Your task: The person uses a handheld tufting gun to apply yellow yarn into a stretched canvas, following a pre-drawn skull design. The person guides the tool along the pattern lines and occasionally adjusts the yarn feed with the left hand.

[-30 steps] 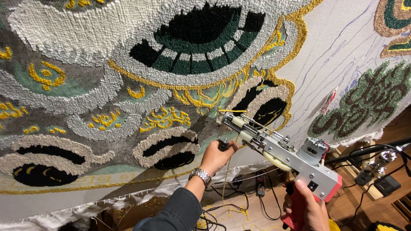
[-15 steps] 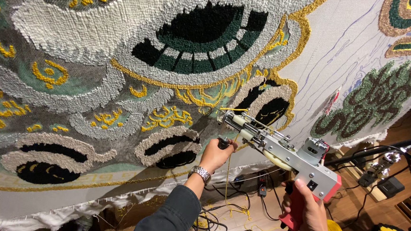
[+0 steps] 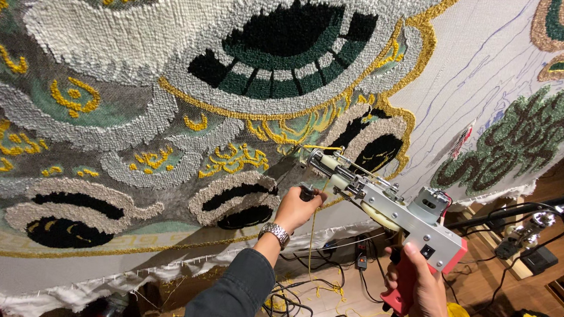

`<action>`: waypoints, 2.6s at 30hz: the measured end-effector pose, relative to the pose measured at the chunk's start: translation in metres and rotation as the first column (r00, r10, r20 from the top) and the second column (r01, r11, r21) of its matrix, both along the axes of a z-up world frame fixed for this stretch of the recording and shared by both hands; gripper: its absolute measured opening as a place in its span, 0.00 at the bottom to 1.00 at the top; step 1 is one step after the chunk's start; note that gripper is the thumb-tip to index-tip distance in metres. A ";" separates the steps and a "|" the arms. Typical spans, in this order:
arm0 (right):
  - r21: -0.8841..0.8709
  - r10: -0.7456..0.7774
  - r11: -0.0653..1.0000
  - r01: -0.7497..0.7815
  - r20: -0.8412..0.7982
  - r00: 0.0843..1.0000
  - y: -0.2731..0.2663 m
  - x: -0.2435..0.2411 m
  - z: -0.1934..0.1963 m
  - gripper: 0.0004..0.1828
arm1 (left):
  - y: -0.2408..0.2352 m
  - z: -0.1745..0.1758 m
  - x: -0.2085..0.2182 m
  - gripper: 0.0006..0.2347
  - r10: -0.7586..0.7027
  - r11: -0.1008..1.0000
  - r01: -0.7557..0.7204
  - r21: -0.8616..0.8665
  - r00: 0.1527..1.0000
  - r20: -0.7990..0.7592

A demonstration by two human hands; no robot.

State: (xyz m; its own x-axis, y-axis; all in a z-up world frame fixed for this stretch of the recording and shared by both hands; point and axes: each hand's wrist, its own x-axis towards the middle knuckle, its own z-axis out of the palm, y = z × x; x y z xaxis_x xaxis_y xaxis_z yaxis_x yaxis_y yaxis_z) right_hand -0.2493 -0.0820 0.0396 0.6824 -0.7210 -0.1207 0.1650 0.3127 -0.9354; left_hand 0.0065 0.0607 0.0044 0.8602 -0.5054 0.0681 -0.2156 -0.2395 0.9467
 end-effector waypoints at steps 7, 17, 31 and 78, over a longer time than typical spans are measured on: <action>-0.008 -0.005 1.000 0.005 0.021 1.000 0.003 0.005 0.001 0.25 | 0.004 0.010 0.001 0.16 -0.009 0.999 0.010 0.041 1.000 -0.015; 0.008 -0.033 0.999 0.033 0.048 0.998 0.023 0.020 0.011 0.24 | -0.007 -0.026 0.042 0.12 -0.114 0.970 0.117 -0.212 0.993 0.028; -0.426 -0.027 0.904 -0.029 -0.123 0.992 0.062 0.041 0.028 0.18 | 0.007 0.001 0.073 0.15 -0.175 0.977 0.165 -0.137 0.983 -0.058; 0.188 0.138 0.971 -0.146 0.054 0.989 0.073 0.076 -0.008 0.17 | 0.011 0.030 0.097 0.24 -0.007 0.933 -0.076 0.352 0.973 0.229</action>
